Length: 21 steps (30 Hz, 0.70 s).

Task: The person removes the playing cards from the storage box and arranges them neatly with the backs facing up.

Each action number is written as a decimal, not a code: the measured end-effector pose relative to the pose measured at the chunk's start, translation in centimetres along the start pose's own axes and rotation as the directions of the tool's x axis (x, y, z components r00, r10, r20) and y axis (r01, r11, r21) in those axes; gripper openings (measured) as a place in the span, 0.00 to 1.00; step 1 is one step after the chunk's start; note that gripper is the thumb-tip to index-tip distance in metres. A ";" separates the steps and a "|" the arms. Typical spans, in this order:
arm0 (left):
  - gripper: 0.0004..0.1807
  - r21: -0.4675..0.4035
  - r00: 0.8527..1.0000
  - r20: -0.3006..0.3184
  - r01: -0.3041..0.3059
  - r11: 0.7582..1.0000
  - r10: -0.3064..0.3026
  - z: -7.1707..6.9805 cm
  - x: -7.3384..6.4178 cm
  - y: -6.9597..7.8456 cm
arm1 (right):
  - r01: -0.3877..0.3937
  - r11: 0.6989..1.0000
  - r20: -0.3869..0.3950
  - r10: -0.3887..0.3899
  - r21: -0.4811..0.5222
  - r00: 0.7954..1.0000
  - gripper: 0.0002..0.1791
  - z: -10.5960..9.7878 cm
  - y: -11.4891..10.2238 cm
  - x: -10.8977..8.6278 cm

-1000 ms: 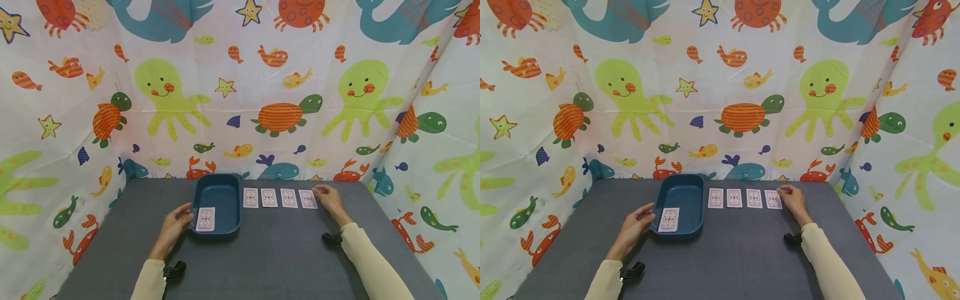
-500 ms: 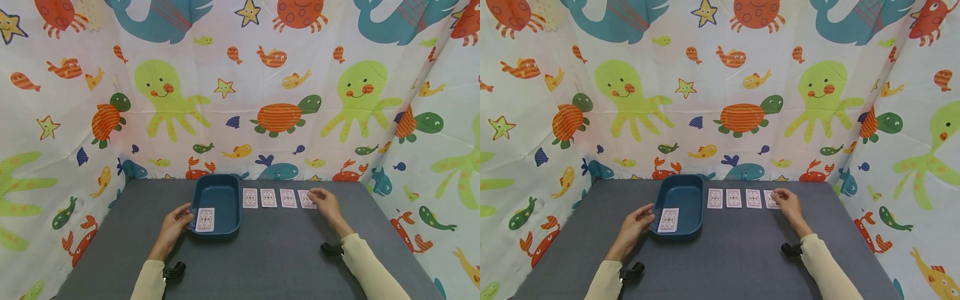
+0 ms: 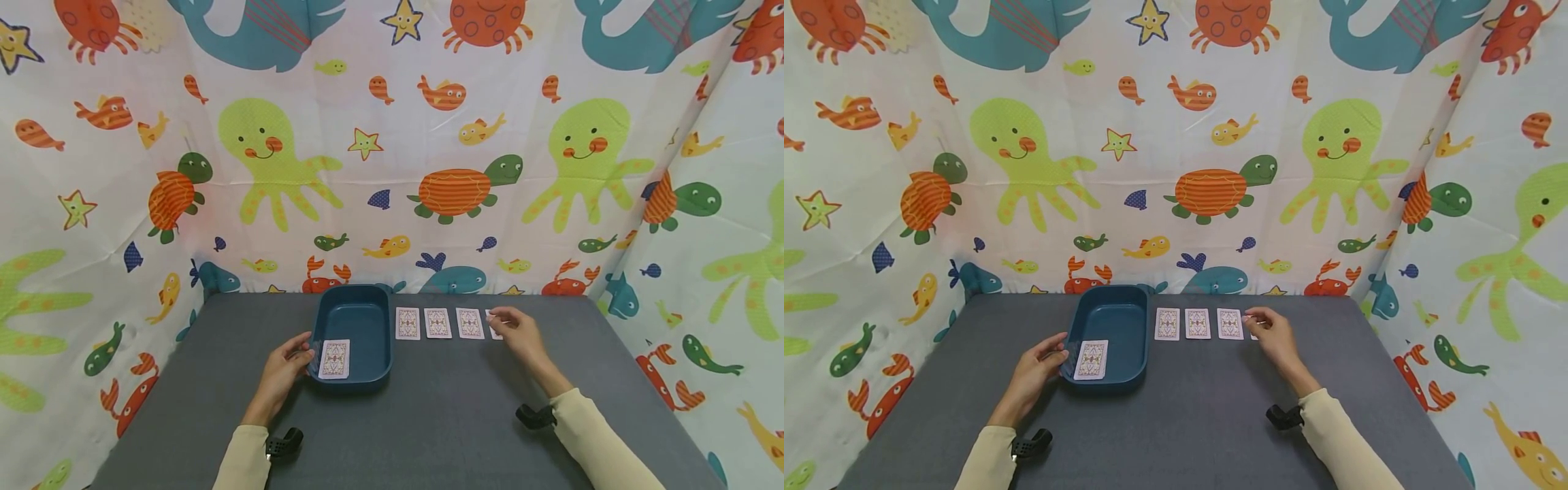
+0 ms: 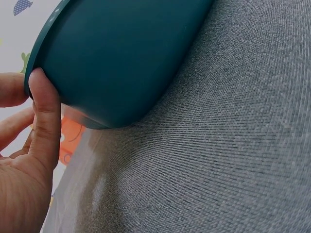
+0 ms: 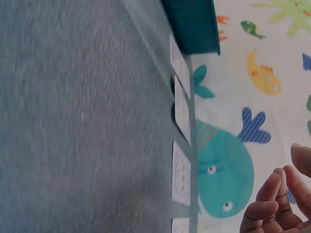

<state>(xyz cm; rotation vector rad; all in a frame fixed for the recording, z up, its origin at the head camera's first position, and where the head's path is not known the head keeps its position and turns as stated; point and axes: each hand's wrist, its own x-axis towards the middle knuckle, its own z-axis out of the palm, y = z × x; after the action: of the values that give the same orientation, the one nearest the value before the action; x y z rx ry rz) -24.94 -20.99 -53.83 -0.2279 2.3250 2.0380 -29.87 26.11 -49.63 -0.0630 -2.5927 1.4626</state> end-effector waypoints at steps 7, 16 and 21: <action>0.25 -0.011 1.000 0.002 0.000 1.000 0.000 -0.1 0.0 0.0 | 0.012 1.000 0.032 -0.013 0.021 0.999 0.17 0.9 -1.3 -1.0; 0.26 -0.020 1.000 0.000 -0.014 1.000 0.014 -0.1 0.1 -0.3 | 0.087 0.993 0.061 -0.092 0.081 0.994 0.16 2.2 -2.2 -1.9; 0.26 -0.018 1.000 0.003 -0.022 1.000 0.022 -0.1 0.1 -0.3 | 0.111 0.985 0.084 -0.123 0.134 0.989 0.15 2.8 -3.5 -2.5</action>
<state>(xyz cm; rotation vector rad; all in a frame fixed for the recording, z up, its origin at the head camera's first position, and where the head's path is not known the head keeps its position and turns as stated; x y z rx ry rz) -25.04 -21.12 -54.16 -0.2005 2.3187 2.0692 -27.68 21.69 -48.39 0.1745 -2.5153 1.6217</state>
